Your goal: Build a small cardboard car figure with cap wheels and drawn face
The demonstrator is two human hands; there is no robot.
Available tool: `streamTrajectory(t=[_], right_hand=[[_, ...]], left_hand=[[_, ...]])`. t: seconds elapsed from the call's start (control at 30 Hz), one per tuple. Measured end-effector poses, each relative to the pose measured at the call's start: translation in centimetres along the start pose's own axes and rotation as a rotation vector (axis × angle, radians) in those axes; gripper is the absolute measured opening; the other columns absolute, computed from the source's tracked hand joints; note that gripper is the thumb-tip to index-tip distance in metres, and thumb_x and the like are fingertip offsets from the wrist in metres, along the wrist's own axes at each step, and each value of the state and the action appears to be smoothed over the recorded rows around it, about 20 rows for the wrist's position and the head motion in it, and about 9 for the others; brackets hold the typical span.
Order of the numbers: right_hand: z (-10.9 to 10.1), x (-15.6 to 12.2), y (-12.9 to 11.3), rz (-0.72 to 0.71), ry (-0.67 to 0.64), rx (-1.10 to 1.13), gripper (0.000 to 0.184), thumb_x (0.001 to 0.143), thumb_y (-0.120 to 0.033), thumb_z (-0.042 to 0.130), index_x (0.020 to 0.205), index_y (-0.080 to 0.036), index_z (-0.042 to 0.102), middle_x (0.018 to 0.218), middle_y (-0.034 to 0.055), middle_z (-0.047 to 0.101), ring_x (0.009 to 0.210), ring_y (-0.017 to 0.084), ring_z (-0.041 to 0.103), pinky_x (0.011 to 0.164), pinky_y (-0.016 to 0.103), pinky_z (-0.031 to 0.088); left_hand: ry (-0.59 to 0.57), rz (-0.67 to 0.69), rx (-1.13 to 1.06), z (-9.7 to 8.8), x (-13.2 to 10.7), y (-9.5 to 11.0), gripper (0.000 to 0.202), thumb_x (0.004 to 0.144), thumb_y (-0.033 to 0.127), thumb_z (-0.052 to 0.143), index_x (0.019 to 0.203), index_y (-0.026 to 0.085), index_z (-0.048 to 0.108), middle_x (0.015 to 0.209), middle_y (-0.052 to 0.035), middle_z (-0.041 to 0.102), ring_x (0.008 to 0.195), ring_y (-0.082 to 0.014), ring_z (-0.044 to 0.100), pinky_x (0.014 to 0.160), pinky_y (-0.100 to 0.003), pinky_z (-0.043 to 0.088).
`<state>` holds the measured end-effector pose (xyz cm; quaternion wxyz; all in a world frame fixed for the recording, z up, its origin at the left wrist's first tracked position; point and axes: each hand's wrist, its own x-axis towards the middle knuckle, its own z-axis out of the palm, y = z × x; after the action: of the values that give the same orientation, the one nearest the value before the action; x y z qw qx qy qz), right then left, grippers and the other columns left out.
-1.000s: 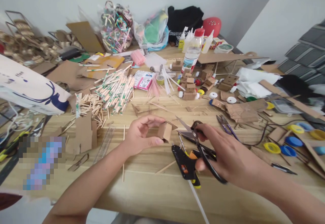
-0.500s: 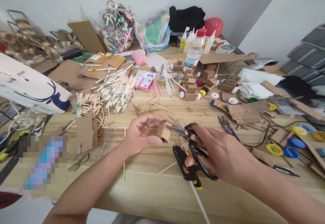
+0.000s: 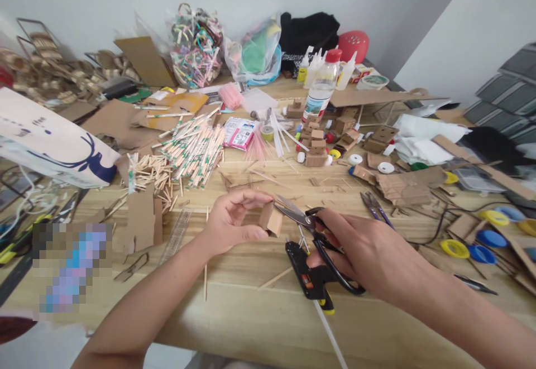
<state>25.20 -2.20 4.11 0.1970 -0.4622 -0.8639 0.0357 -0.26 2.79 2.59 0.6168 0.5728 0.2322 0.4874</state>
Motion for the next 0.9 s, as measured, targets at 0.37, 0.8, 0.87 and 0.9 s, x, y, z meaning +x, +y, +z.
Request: streamTrajectory(t=[0.37, 0.8, 0.87, 0.9], right_hand=[[-2.9, 0.8, -0.5, -0.047, -0.132, 0.029, 0.039, 0.109, -0.047, 0.031, 0.084, -0.025, 0.049, 0.050, -0.0003, 0.057, 0.039, 0.016, 0.051, 0.043, 0.025, 0.030], [-0.1, -1.1, 1.0, 0.065, -0.033, -0.167, 0.030, 0.101, -0.049, 0.047, 0.082, -0.027, 0.051, 0.045, -0.0053, 0.047, 0.036, 0.016, 0.043, 0.046, 0.029, 0.021], [-0.5, -1.3, 1.0, 0.091, -0.042, -0.186, 0.029, 0.101, -0.048, 0.046, 0.082, -0.027, 0.051, 0.046, -0.0045, 0.047, 0.037, 0.017, 0.044, 0.046, 0.029, 0.020], [-0.8, -1.4, 0.9, 0.092, -0.039, -0.190, 0.029, 0.101, -0.047, 0.045, 0.081, -0.027, 0.050, 0.045, -0.0042, 0.047, 0.037, 0.018, 0.044, 0.046, 0.029, 0.019]], left_hand=[[0.023, -0.054, 0.034, 0.0, 0.0, -0.1, 0.048, 0.059, 0.040, 0.101, 0.099, 0.023, 0.082, 0.106, -0.0094, 0.083, 0.105, -0.0266, 0.077, 0.098, -0.038, 0.058], [-0.010, -0.043, 0.041, 0.7, 0.7, -0.3, 0.045, 0.057, 0.036, 0.102, 0.097, 0.024, 0.084, 0.104, -0.0085, 0.084, 0.102, -0.0247, 0.079, 0.096, -0.034, 0.060], [-0.023, -0.039, 0.042, 1.0, 1.0, -0.2, 0.045, 0.058, 0.036, 0.102, 0.098, 0.024, 0.084, 0.104, -0.0087, 0.084, 0.102, -0.0249, 0.079, 0.095, -0.034, 0.061], [-0.028, -0.040, 0.045, 1.1, 1.1, -0.3, 0.045, 0.058, 0.036, 0.102, 0.098, 0.024, 0.084, 0.104, -0.0089, 0.084, 0.102, -0.0249, 0.079, 0.094, -0.034, 0.061]])
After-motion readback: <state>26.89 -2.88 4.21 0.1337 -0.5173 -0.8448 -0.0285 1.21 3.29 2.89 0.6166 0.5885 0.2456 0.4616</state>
